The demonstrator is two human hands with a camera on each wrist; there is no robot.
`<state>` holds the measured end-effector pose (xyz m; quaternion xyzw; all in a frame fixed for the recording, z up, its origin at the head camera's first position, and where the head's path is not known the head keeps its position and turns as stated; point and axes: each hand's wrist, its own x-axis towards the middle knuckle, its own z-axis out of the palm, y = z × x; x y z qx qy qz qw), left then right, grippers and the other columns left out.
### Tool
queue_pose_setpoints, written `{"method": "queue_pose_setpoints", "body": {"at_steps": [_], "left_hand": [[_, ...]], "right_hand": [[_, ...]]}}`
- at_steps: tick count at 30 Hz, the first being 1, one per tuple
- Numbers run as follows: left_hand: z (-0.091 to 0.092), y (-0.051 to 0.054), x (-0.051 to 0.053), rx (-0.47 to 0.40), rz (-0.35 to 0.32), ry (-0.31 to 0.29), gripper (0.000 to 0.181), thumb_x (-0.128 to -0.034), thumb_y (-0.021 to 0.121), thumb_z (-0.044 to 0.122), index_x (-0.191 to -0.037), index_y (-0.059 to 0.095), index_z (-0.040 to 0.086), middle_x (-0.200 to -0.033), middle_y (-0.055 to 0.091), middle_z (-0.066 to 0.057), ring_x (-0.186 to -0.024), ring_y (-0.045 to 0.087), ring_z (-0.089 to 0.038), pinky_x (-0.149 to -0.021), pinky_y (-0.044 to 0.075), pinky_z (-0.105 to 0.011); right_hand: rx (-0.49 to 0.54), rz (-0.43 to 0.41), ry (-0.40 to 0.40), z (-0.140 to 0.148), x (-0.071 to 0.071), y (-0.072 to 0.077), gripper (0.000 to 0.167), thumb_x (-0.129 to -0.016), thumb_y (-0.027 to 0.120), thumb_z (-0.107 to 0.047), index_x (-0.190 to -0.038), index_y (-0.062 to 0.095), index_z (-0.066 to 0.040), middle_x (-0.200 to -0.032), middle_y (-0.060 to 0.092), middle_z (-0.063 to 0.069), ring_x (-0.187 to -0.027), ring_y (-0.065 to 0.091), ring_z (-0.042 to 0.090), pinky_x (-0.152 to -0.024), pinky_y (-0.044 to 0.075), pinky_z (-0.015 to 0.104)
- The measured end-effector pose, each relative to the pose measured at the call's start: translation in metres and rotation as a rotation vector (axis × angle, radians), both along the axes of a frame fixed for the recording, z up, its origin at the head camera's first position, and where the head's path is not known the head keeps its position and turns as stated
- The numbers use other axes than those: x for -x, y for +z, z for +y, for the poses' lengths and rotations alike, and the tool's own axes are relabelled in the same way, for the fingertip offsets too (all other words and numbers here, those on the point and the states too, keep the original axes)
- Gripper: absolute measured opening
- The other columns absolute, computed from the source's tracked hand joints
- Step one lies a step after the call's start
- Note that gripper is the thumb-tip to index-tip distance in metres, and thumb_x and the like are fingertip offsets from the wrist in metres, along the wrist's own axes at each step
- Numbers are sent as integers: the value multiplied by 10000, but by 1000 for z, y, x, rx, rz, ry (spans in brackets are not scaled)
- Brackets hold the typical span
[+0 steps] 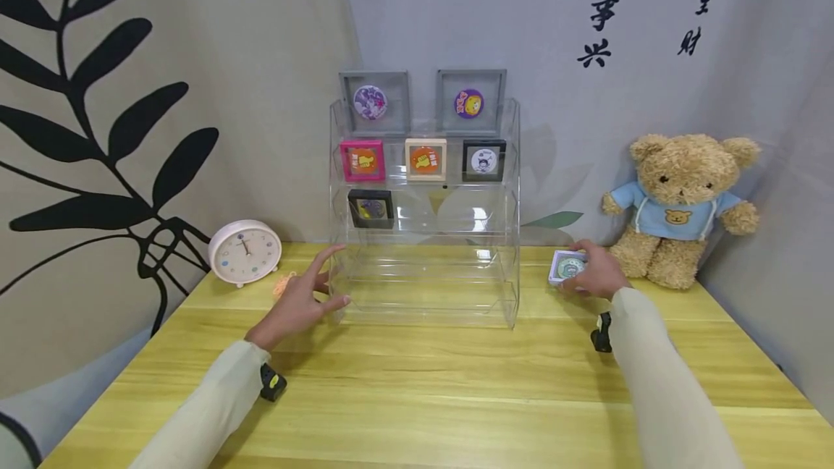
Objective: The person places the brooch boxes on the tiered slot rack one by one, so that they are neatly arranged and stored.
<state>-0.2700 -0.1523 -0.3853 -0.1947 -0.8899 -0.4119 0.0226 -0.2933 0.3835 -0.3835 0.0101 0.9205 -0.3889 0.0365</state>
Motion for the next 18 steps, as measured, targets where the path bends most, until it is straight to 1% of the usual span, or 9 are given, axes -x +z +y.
{"method": "queue_pose_setpoints", "body": {"at_steps": [4,7,9,11,13,15,17,18], "left_hand": [[0,0,0,2,-4,-3,883,-894,765,213,-1544,223,463,-1574,395,-231,-1091,696,-396,-714,598,-370],[-1,0,0,3,-6,-4,883,-896,763,214,-1545,219,466,-1591,366,-229,-1106,689,-403,-719,598,-375],[0,1,-1,3,-7,-1,892,-892,767,215,-1544,216,475,-1602,354,-220,-1114,686,-405,-726,597,-373],[0,1,-1,-2,-12,0,897,-891,767,211,-1542,213,484,-1605,352,-216,-1117,684,-408,-716,599,-369],[0,2,-1,-6,-19,1,902,-891,767,212,-1536,208,505,-1608,351,-209,-1120,682,-403,-705,596,-352],[0,2,-1,-5,-24,-1,901,-894,764,216,-1532,204,517,-1608,349,-211,-1121,682,-400,-693,593,-336],[-1,2,-1,-5,-22,0,901,-894,766,219,-1533,205,517,-1589,377,-218,-1106,688,-393,-679,591,-329],[-1,2,-1,-4,-16,-2,899,-894,765,220,-1538,206,505,-1582,387,-222,-1101,690,-394,-680,591,-328]], "right_hand": [[175,6,1,0,-7,1,885,-831,800,-95,-1528,272,44,-1195,503,274,-888,638,193,-735,637,418],[287,13,0,1,-10,-1,918,-845,797,-104,-1561,235,13,-1118,568,134,-842,660,103,-755,638,397],[356,14,-1,3,-12,-2,906,-862,788,-116,-1579,238,-47,-1085,583,29,-842,681,72,-769,638,382],[428,12,5,5,-14,-2,836,-896,761,-141,-1578,277,-124,-1073,580,-51,-862,702,65,-786,635,362],[523,4,22,6,-16,1,693,-950,701,-184,-1541,339,-201,-1080,571,-81,-879,710,74,-790,633,339],[619,-14,56,6,-19,8,573,-1008,612,-245,-1518,351,-248,-1123,565,-88,-914,711,83,-805,627,322],[712,-32,114,5,-22,17,536,-1050,519,-283,-1544,318,-234,-1183,550,-84,-964,703,93,-830,621,320],[759,-43,144,3,-23,21,544,-1062,487,-289,-1563,288,-217,-1213,544,-82,-987,703,103,-843,618,325]]}}
